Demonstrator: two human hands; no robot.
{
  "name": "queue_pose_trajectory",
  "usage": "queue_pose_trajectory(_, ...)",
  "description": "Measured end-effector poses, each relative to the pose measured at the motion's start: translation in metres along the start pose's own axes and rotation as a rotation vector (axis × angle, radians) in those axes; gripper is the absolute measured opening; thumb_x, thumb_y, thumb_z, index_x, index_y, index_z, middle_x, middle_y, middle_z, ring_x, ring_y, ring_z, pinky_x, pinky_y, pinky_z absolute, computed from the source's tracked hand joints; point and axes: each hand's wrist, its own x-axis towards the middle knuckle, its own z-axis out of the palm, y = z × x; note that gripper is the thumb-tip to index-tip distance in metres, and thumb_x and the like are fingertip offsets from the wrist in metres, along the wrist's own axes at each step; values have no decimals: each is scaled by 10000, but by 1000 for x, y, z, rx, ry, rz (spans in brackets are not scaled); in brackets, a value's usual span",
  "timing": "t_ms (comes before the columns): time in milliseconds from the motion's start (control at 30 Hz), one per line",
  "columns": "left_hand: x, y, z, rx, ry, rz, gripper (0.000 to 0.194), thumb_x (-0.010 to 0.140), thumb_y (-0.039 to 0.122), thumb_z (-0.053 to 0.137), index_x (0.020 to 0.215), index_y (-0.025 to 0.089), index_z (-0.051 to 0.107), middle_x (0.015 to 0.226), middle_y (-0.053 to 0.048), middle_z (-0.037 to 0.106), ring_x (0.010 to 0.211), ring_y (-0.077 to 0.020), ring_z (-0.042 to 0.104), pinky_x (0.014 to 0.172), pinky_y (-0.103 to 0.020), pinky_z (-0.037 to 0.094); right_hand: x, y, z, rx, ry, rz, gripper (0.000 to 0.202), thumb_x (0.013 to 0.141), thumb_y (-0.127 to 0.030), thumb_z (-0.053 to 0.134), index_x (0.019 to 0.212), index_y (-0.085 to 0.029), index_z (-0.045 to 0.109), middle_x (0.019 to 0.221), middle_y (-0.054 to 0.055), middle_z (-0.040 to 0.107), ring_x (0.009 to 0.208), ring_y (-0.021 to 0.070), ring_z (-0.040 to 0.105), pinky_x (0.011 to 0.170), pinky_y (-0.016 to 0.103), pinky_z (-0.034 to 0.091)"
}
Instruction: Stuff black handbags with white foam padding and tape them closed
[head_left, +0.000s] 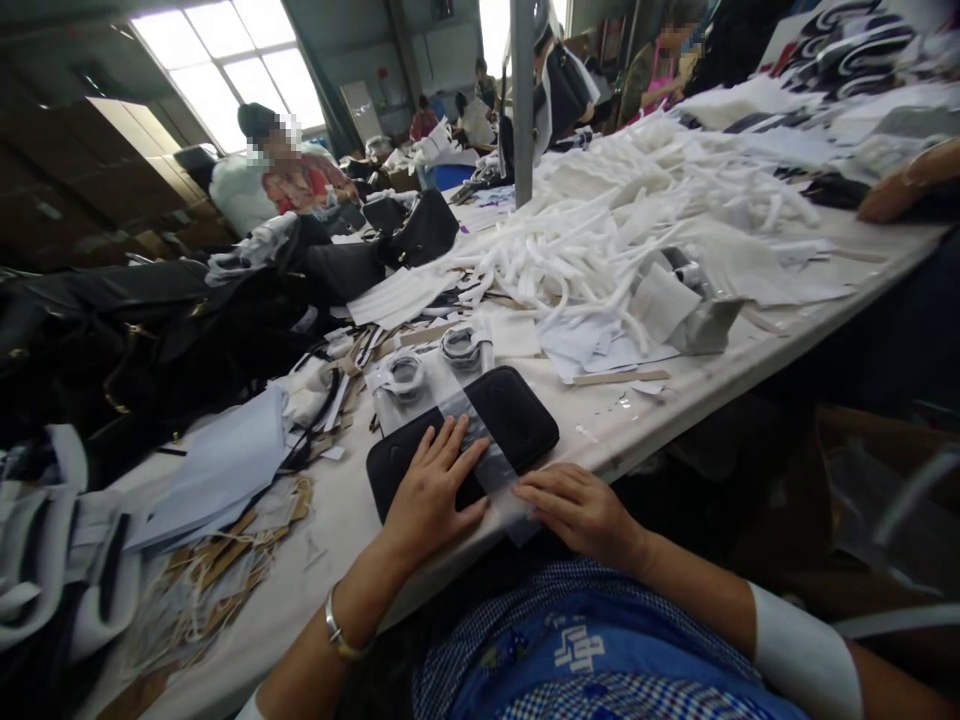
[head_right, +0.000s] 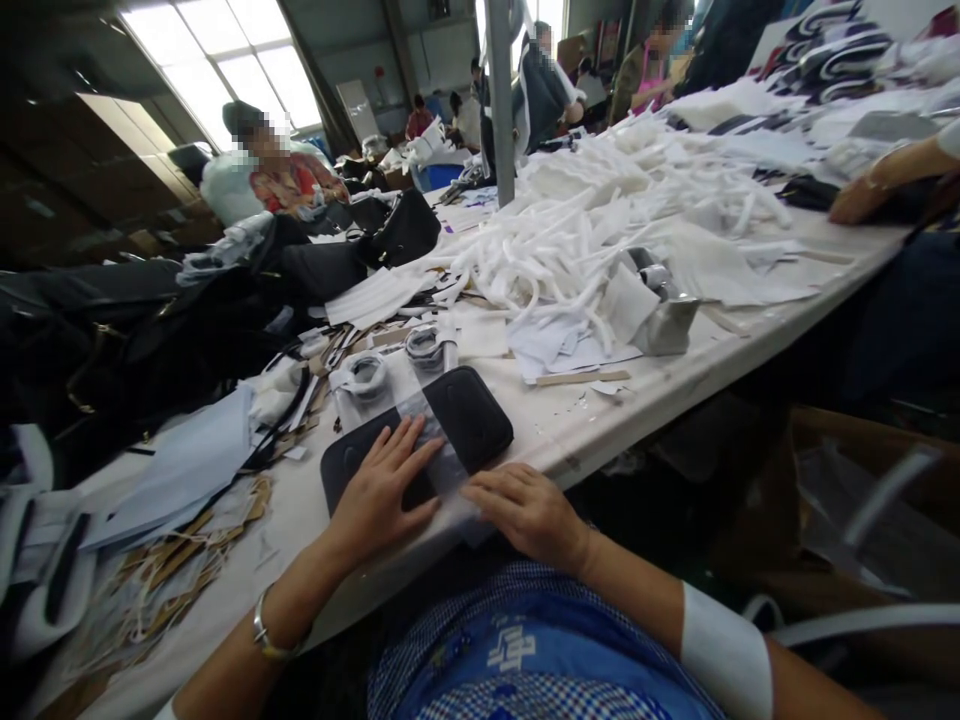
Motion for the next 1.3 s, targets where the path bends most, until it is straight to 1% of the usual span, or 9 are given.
queue_pose_trajectory(133, 0, 0, 1, -9, 8, -1, 704, 801, 291, 683, 1458, 195, 448, 1617, -157, 240, 1495, -334, 221, 1206, -555, 230, 3, 2, 4, 37, 84, -31, 284, 896, -149, 646, 1170, -216, 679, 1112, 66, 733, 1000, 188, 654, 888, 358, 539)
queue_pose_trajectory(233, 0, 1, -4, -17, -19, -1, 707, 791, 273, 675, 1457, 200, 451, 1622, -163, 217, 1495, -345, 214, 1201, -572, 228, 10, -1, 2, 90, 123, -73, 185, 888, -123, 651, 1035, -220, 707, 1000, 20, 758, 944, 162, 668, 955, 378, 506)
queue_pose_trajectory(367, 0, 5, -11, -48, -63, 11, 804, 752, 304, 713, 1489, 225, 403, 1631, -163, 186, 1503, -361, 166, 1197, -592, 213, 21, -10, -5, 142, 120, -70, 174, 889, -94, 636, 1000, -217, 689, 950, 2, 760, 894, 132, 685, 1033, 387, 458)
queue_pose_trajectory(600, -1, 5, 5, 15, 23, -21, 634, 851, 204, 652, 1448, 311, 470, 1628, -136, 219, 1495, -377, 182, 1177, -620, 234, 17, -8, -9, 148, 100, -74, 198, 878, -75, 641, 1005, -219, 689, 939, 3, 761, 883, 130, 693, 1032, 380, 464)
queue_pose_trajectory(733, -1, 6, 8, 44, 26, 2, 597, 885, 214, 614, 1459, 277, 460, 1615, -156, 248, 1487, -388, 201, 1161, -629, 266, 16, -2, -13, 233, 75, -65, 169, 906, -149, 650, 1063, -207, 673, 991, 24, 761, 901, 131, 700, 1049, 380, 463)
queue_pose_trajectory(833, -1, 6, 7, 49, 27, -2, 588, 921, 257, 575, 1486, 230, 414, 1610, -154, 261, 1492, -365, 204, 1176, -612, 259, 25, 3, -15, 166, 99, -47, 260, 918, -188, 645, 1178, -201, 642, 1091, 56, 749, 1004, 152, 681, 1026, 369, 485)
queue_pose_trajectory(1000, -2, 4, 7, 4, 44, -28, 607, 939, 293, 554, 1499, 172, 351, 1602, -135, 291, 1501, -315, 204, 1204, -577, 237, 54, 12, -13, -43, -59, -149, 493, 867, -389, 708, 1301, -186, 592, 1269, 88, 680, 1194, 253, 588, 1142, 514, 362)
queue_pose_trajectory(1067, -2, 4, 7, -25, 59, -32, 563, 950, 302, 541, 1469, 158, 376, 1588, -131, 328, 1501, -302, 211, 1206, -567, 241, 63, 15, -10, -70, -99, -174, 516, 848, -391, 726, 1293, -170, 587, 1286, 93, 668, 1213, 267, 567, 1150, 522, 338)
queue_pose_trajectory(1300, -2, 4, 4, -111, 78, -63, 451, 936, 264, 534, 1365, 168, 431, 1570, -119, 372, 1499, -276, 228, 1217, -545, 239, 84, 24, -8, -27, -102, -175, 229, 880, -239, 685, 1102, -209, 636, 1089, 36, 723, 1060, 211, 622, 1091, 440, 387)
